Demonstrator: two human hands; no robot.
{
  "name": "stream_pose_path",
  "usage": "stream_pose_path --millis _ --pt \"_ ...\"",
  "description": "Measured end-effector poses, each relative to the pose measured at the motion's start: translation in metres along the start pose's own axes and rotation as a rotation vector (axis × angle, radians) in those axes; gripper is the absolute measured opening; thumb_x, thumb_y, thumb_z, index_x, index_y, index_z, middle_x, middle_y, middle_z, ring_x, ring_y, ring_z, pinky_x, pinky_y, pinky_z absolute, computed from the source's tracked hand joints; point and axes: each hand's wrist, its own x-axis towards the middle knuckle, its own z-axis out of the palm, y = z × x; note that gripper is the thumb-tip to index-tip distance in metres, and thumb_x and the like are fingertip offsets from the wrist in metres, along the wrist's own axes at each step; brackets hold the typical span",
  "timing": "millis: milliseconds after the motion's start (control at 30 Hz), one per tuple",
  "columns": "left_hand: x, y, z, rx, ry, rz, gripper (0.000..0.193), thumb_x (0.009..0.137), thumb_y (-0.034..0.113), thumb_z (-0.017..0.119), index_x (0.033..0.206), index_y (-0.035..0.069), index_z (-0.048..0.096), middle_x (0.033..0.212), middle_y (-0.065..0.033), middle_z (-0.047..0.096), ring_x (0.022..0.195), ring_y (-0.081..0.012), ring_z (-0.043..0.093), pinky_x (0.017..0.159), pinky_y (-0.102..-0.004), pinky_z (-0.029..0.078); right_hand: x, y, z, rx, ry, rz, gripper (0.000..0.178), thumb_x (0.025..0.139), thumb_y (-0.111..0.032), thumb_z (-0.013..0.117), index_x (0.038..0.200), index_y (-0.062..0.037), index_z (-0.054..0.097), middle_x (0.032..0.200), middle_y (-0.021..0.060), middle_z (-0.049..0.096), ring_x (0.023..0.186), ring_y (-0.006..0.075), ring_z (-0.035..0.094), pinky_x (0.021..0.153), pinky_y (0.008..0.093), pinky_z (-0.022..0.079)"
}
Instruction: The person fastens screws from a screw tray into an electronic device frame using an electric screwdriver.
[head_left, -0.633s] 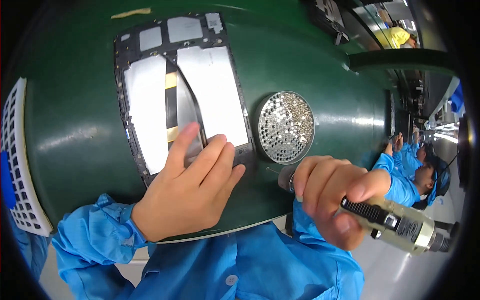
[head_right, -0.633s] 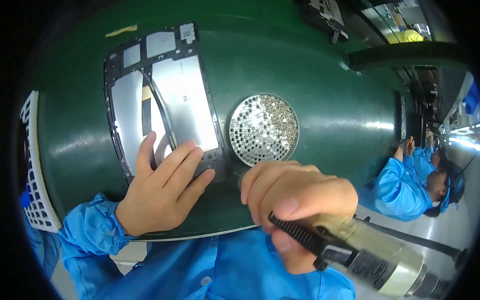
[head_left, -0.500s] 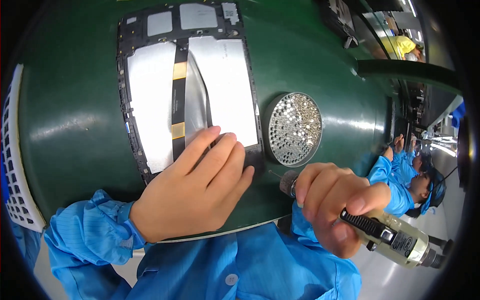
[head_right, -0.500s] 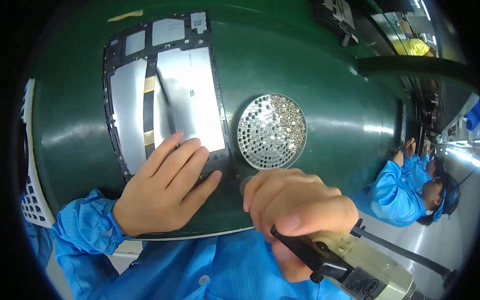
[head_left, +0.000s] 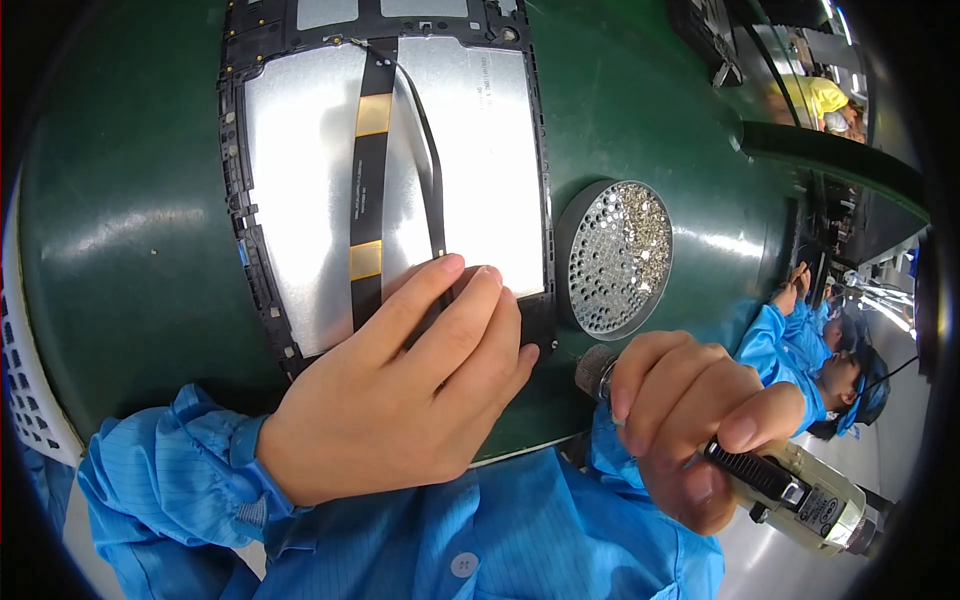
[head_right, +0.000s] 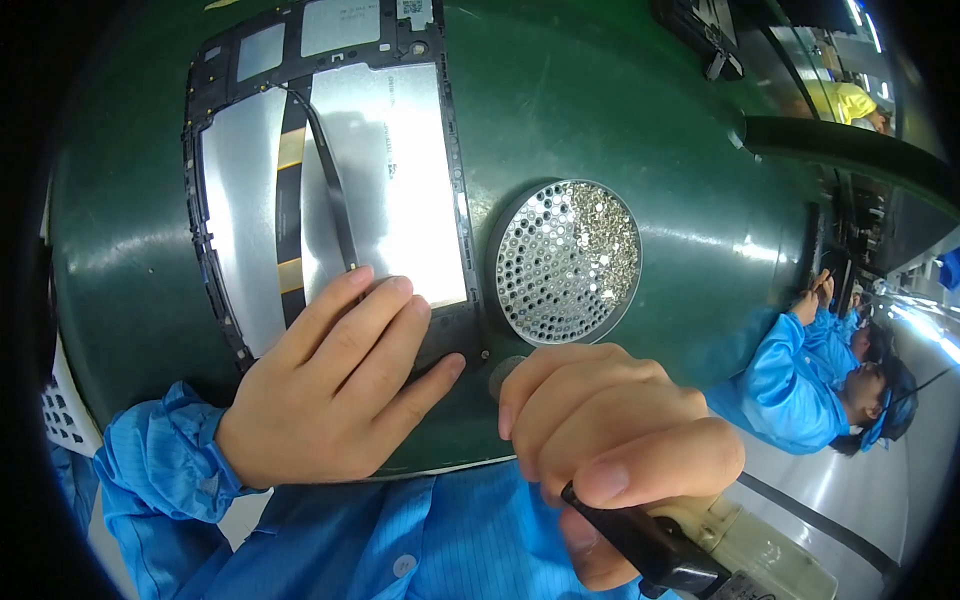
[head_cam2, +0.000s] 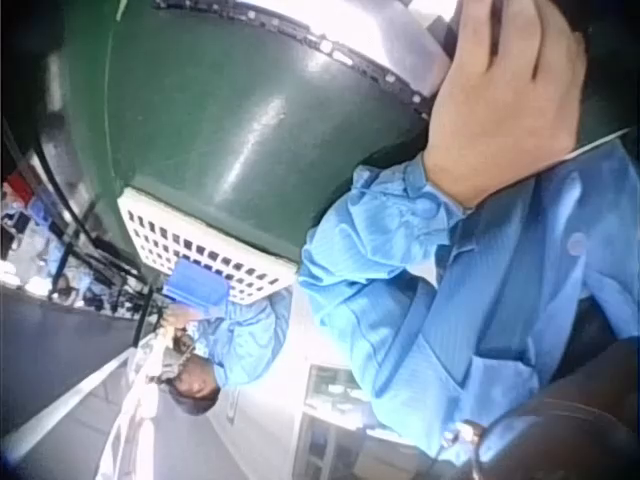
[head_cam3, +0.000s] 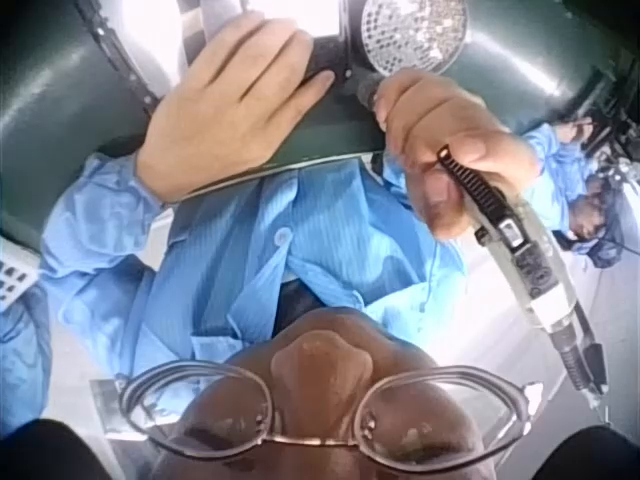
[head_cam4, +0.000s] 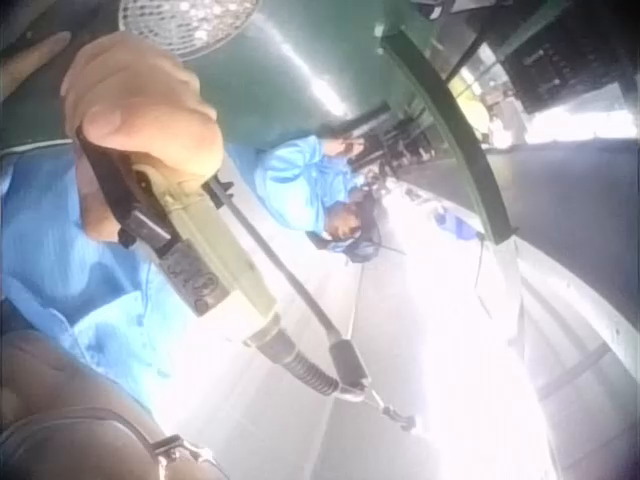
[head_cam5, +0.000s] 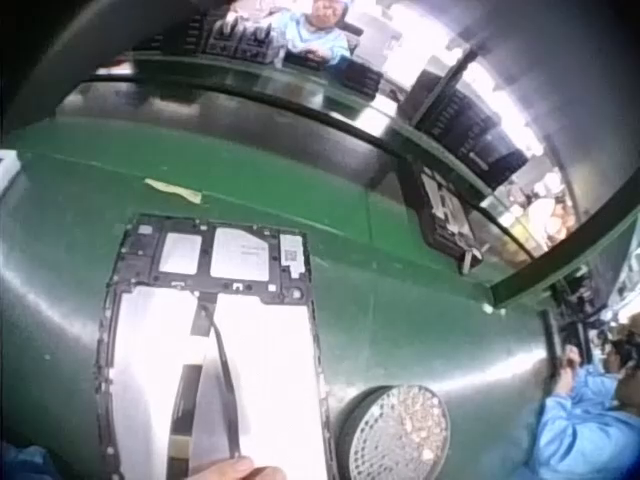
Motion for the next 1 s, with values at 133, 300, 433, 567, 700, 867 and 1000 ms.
stream_pose_path --millis 133,300,433,567,700,867,1000 --pt "0.000 0.001 -0.002 0.002 -0.014 0.000 0.020 0.077 0.016 0.064 0.095 0.011 0.073 0.106 -0.0163 0.062 0.108 -0.0309 0.059 0.101 -0.0440 0.044 0.000 -0.001 -0.003 0.011 -0.012 -0.003 0.028 0.084 -0.013 0.060 0.108 -0.0094 0.045 0.063 0.0006 0.052 0.053 0.0136 0.053 0.053 0.0302 0.046" --pt "-0.001 0.000 0.000 -0.005 0.002 0.009 0.022 0.076 0.015 0.064 0.096 0.010 0.073 0.108 -0.0173 0.061 0.109 -0.0317 0.058 0.101 -0.0438 0.044 -0.003 0.002 -0.001 0.004 -0.013 -0.013 0.028 0.084 -0.013 0.060 0.107 -0.0083 0.046 0.064 0.0006 0.052 0.053 0.0139 0.053 0.052 0.0304 0.046" --pt "-0.002 -0.001 -0.002 -0.014 -0.008 0.007 0.024 0.076 0.014 0.064 0.098 0.009 0.072 0.110 -0.0178 0.060 0.110 -0.0321 0.057 0.101 -0.0443 0.044 -0.001 0.003 -0.003 -0.004 -0.054 -0.021 0.027 0.083 -0.012 0.060 0.106 -0.0075 0.046 0.063 0.0002 0.052 0.052 0.0144 0.053 0.052 0.0315 0.045" --pt "-0.001 -0.002 -0.004 0.004 -0.010 0.034 0.025 0.077 0.013 0.064 0.100 0.008 0.072 0.110 -0.0186 0.059 0.110 -0.0330 0.057 0.101 -0.0449 0.044 -0.001 0.000 0.000 -0.021 -0.069 -0.023 0.027 0.083 -0.013 0.061 0.105 -0.0072 0.047 0.062 -0.0003 0.052 0.052 0.0147 0.053 0.052 0.0327 0.045" --pt "-0.001 -0.003 -0.004 0.030 -0.020 0.069 0.026 0.079 0.012 0.062 0.102 0.006 0.071 0.111 -0.0202 0.059 0.112 -0.0342 0.056 0.102 -0.0461 0.043 -0.003 0.004 0.001 -0.048 -0.070 -0.057 0.028 0.083 -0.014 0.063 0.105 -0.0069 0.047 0.060 -0.0004 0.050 0.052 0.0152 0.052 0.053 0.0335 0.044" --pt "0.001 -0.004 -0.008 0.014 -0.065 0.097 0.028 0.081 0.012 0.060 0.106 0.004 0.069 0.112 -0.0217 0.058 0.113 -0.0359 0.055 0.102 -0.0485 0.042 -0.012 0.003 -0.005 0.066 0.020 -0.029 0.034 0.083 -0.015 0.061 0.113 -0.0066 0.048 0.062 0.0000 0.049 0.056 0.0146 0.051 0.058 0.0335 0.043" --pt "0.000 -0.003 -0.011 0.034 -0.106 0.106 0.030 0.082 0.011 0.059 0.109 0.004 0.068 0.114 -0.0224 0.057 0.113 -0.0371 0.054 0.102 -0.0501 0.042 -0.015 -0.017 -0.041 0.053 0.122 -0.096 0.038 0.081 -0.017 0.056 0.117 -0.0070 0.050 0.063 -0.0003 0.047 0.057 0.0133 0.049 0.062 0.0332 0.041"
